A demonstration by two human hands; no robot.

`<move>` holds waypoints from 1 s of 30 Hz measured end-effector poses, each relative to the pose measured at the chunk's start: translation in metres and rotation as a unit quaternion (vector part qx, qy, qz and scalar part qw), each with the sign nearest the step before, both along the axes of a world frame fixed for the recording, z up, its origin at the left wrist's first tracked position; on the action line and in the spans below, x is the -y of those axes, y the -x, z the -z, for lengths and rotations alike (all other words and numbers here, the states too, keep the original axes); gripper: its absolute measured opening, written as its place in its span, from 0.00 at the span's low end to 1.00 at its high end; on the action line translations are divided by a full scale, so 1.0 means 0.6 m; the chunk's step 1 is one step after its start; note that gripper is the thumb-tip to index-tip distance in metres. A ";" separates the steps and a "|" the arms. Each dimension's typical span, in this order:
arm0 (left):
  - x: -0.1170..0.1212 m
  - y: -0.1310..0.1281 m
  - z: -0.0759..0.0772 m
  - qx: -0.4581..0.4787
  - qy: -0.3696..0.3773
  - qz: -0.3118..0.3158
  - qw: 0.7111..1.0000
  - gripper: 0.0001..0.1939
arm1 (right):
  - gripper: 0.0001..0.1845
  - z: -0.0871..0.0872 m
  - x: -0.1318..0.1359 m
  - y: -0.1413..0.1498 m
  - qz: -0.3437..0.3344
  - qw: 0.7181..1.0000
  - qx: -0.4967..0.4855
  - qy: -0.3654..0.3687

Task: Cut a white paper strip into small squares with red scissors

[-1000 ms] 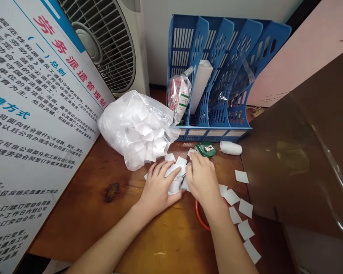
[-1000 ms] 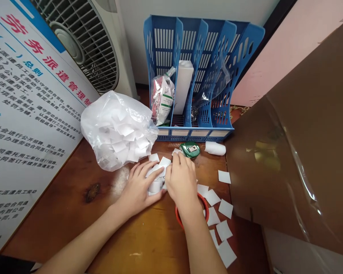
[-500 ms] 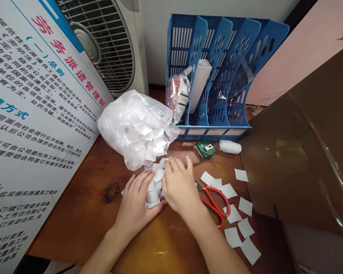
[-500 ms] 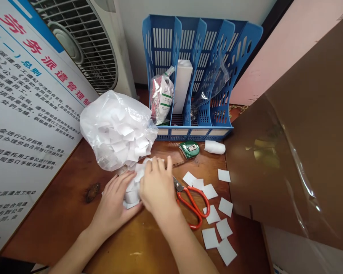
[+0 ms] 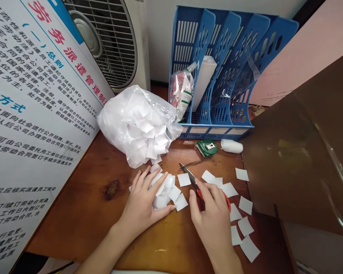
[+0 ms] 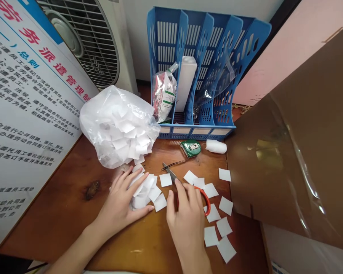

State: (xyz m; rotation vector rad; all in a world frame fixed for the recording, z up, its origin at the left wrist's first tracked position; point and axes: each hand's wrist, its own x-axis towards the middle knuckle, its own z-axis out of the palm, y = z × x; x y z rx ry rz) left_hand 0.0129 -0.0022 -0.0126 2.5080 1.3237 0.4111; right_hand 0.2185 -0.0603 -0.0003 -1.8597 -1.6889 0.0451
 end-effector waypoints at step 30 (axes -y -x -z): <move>-0.029 0.005 0.001 0.002 -0.002 -0.131 0.991 0.44 | 0.20 -0.022 -0.129 0.084 -0.220 0.961 -0.056 0.156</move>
